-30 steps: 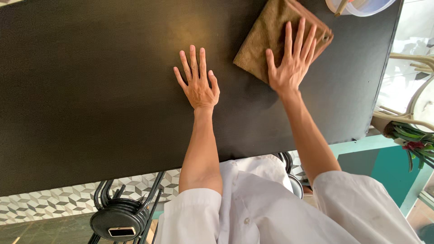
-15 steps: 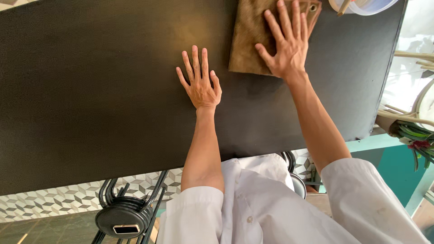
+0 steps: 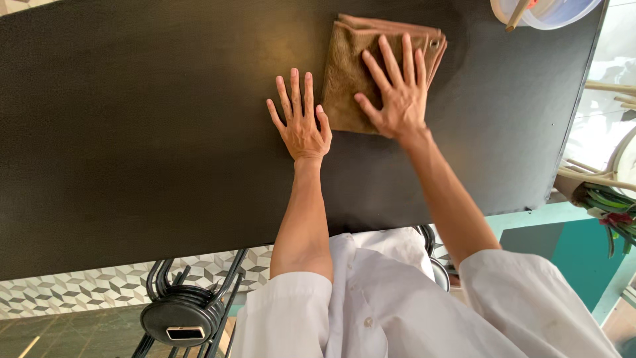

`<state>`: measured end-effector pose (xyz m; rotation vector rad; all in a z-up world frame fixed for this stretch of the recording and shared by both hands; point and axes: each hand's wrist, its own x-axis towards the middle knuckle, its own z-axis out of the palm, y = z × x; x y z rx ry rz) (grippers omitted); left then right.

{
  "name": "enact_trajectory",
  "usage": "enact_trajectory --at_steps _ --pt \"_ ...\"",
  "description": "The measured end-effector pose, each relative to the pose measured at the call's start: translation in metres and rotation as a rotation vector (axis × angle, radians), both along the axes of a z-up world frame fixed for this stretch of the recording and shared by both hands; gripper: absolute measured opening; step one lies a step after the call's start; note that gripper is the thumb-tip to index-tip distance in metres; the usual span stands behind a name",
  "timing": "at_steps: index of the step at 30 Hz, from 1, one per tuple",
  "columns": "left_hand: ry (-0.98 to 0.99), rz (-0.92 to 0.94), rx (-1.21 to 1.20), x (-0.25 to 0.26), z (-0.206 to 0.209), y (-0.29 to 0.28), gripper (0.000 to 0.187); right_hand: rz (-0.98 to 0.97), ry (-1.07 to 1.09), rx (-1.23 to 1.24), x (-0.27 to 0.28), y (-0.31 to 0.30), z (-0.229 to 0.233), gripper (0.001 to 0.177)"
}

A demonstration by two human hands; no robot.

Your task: The person wipes a table surface using a cloth, then uses a brush to apply a liquid from a bowl to a small area of the table before wiping it again with the cloth.

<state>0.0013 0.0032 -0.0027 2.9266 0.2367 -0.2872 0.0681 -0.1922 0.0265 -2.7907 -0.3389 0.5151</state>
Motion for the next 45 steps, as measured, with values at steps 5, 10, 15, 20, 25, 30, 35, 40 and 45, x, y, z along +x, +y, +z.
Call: enact_trajectory --at_steps 5,10,15,20,25,30,35,40,45 --pt "0.010 0.006 0.001 -0.001 -0.001 -0.001 0.057 -0.100 -0.068 0.015 0.030 -0.039 0.004 0.076" --pt "-0.006 0.010 -0.008 0.001 -0.001 -0.001 0.056 -0.345 -0.196 -0.058 -0.035 -0.036 -0.018 0.074" --pt "-0.018 0.012 -0.004 0.000 -0.001 -0.001 0.056 -0.327 -0.137 -0.107 -0.068 0.021 -0.019 0.072" --pt "0.027 -0.002 0.018 0.001 0.002 -0.001 0.056 -0.130 0.003 -0.006 -0.006 0.007 0.008 0.073" --pt "0.034 0.004 0.048 0.001 0.001 -0.001 0.056 -0.208 -0.106 0.043 0.002 -0.044 0.002 0.075" --pt "0.026 -0.014 0.063 -0.002 0.000 -0.002 0.057 -0.312 -0.203 0.167 -0.063 -0.095 -0.034 0.066" --pt "-0.050 -0.011 0.060 -0.002 -0.002 -0.003 0.057 -0.454 -0.225 -0.025 -0.091 -0.138 -0.038 0.068" --pt "-0.059 -0.023 0.054 -0.005 -0.005 -0.003 0.060 -0.485 -0.135 -0.070 -0.086 -0.133 -0.024 0.070" --pt "-0.153 -0.070 0.100 -0.004 -0.009 -0.010 0.065 -0.519 -0.053 -0.100 -0.078 -0.127 -0.012 0.076"
